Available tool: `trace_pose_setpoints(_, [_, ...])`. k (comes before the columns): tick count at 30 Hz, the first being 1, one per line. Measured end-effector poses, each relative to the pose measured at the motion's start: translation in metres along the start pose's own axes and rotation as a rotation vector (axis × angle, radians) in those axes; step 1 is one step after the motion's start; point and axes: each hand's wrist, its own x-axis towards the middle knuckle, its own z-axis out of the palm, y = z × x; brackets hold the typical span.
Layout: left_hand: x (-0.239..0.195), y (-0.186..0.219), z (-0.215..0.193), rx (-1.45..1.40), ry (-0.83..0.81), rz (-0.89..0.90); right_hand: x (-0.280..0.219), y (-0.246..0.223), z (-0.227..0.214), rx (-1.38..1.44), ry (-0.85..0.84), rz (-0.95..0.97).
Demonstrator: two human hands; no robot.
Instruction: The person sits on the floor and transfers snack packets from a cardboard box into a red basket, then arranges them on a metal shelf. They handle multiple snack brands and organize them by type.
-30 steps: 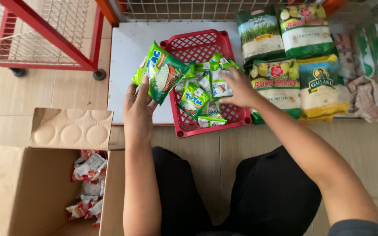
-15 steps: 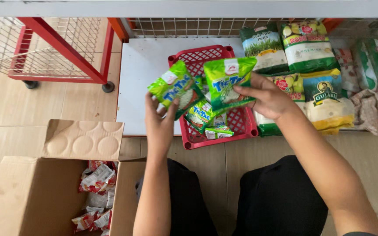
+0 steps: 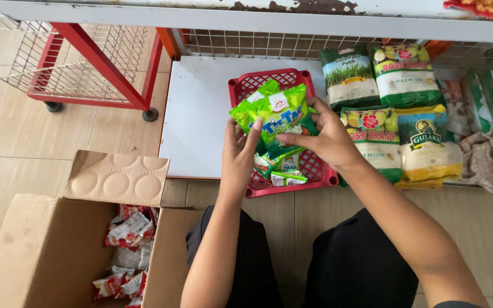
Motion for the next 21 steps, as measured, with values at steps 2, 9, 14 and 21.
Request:
trace_pose_setpoints(2, [0.001, -0.001, 0.005, -0.006, 0.021, 0.016, -0.002, 0.002, 0.000, -0.102, -0.031, -0.031])
trace_pose_setpoints(9, [-0.002, 0.010, 0.019, 0.379, 0.154, 0.067, 0.000, 0.016, -0.009, -0.015, 0.025, -0.057])
trace_pose_setpoints(14, [-0.002, 0.007, 0.029, 0.331, 0.020, -0.008, 0.001, 0.023, -0.017, -0.118, 0.254, -0.132])
trace_pose_setpoints(21, [-0.003, -0.015, 0.035, 0.160, -0.170, -0.010, 0.006, 0.019, -0.027, -0.127, 0.431, -0.340])
